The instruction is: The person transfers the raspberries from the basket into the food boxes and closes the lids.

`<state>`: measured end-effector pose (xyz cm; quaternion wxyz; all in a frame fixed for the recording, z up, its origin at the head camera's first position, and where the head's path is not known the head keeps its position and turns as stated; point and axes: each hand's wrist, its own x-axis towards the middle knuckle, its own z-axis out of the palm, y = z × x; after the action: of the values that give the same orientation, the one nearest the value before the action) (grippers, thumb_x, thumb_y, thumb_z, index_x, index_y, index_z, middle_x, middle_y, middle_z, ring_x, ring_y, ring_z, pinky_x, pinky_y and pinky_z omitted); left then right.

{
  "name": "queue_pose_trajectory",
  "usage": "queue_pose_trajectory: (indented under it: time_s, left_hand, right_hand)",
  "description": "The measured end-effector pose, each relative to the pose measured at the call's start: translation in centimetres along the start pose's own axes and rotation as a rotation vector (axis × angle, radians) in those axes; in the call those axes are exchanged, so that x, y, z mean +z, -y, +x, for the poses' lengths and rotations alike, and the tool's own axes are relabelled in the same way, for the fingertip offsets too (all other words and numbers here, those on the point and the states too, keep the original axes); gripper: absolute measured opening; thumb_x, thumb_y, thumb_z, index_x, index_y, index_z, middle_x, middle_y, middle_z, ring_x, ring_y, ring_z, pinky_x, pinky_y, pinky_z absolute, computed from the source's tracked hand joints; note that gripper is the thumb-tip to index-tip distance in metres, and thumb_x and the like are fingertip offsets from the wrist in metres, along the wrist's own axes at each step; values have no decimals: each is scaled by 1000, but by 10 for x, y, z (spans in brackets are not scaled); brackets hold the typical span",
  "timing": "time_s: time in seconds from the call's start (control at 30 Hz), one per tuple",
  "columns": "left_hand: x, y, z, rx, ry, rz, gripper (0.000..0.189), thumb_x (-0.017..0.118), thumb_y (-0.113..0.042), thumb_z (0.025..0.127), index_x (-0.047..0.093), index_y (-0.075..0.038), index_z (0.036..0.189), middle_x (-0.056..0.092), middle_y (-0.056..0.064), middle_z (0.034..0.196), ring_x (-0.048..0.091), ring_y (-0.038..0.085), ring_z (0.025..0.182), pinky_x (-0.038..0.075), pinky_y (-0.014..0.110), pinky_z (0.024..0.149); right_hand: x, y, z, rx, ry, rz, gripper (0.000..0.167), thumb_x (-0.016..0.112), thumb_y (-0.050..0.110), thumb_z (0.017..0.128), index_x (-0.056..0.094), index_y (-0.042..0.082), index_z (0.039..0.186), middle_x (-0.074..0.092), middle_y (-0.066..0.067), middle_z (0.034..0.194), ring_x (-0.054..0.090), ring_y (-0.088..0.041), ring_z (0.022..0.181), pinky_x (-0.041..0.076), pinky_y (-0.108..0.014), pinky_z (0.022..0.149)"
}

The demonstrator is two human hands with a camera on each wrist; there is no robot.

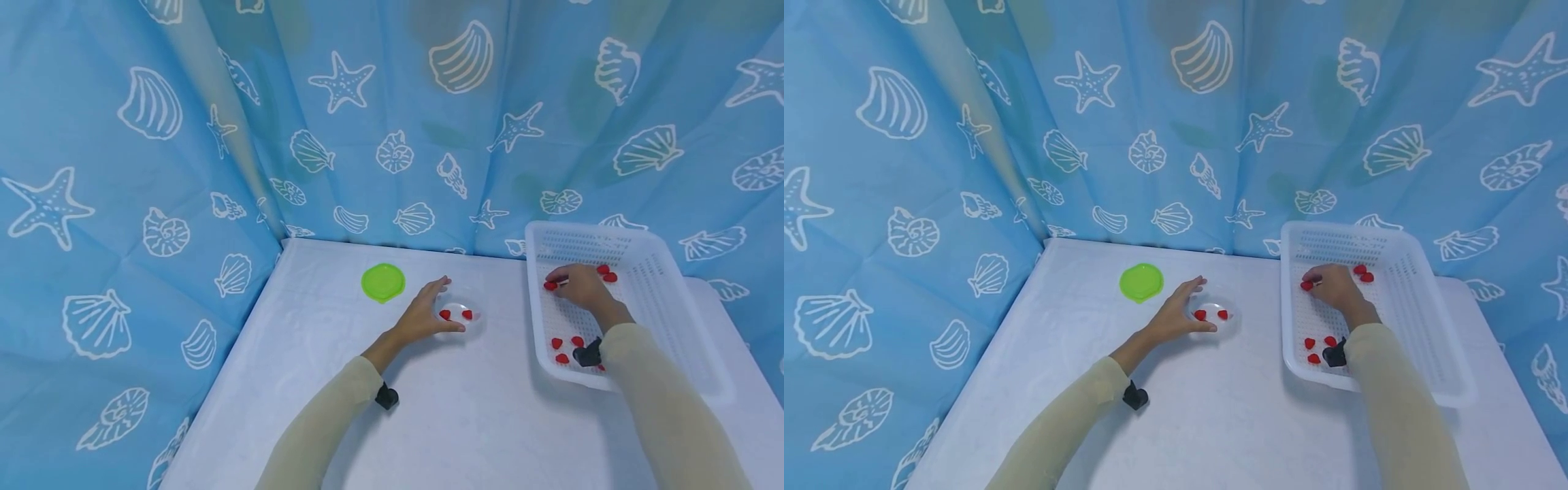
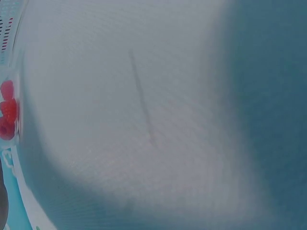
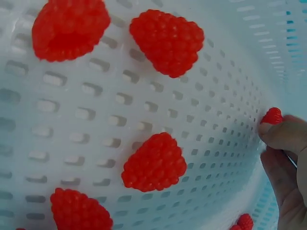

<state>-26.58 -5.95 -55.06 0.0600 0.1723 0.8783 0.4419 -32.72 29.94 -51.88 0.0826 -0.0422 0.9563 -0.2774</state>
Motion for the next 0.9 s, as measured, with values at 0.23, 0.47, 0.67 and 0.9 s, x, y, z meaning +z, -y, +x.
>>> queue_pose_trajectory:
  time_s: [0.23, 0.47, 0.67, 0.9]
  left_hand:
    - [0, -1, 1, -2, -6, 4, 103, 85, -46, 71, 28, -25, 154, 36, -6, 151, 33, 18, 139, 41, 50, 104]
    - [-1, -2, 1, -5, -3, 11, 103, 85, -46, 71, 28, -24, 154, 37, -5, 151, 33, 18, 139, 41, 49, 103]
    - [-1, -2, 2, 1, -9, 6, 103, 85, -45, 71, 28, -24, 154, 36, -7, 151, 33, 17, 139, 41, 49, 104]
    - [0, -1, 1, -5, 1, 3, 102, 85, -46, 71, 28, -28, 154, 37, -6, 151, 33, 17, 139, 40, 48, 105]
  right_hand:
    - [-1, 5, 3, -59, -9, -25, 47, 78, 8, 80, 63, 5, 125, 56, -21, 127, 49, -43, 115, 36, -68, 97]
    - [0, 4, 6, -59, -3, -8, 48, 81, 8, 77, 65, 6, 122, 57, -20, 124, 47, -42, 116, 31, -71, 99]
    - [1, 6, 5, -48, 4, -28, 48, 82, 12, 77, 65, 6, 122, 58, -20, 123, 48, -42, 115, 29, -72, 99]
    - [4, 6, 0, -38, 5, -21, 42, 80, 13, 79, 66, 4, 118, 62, -21, 118, 52, -42, 110, 34, -70, 98]
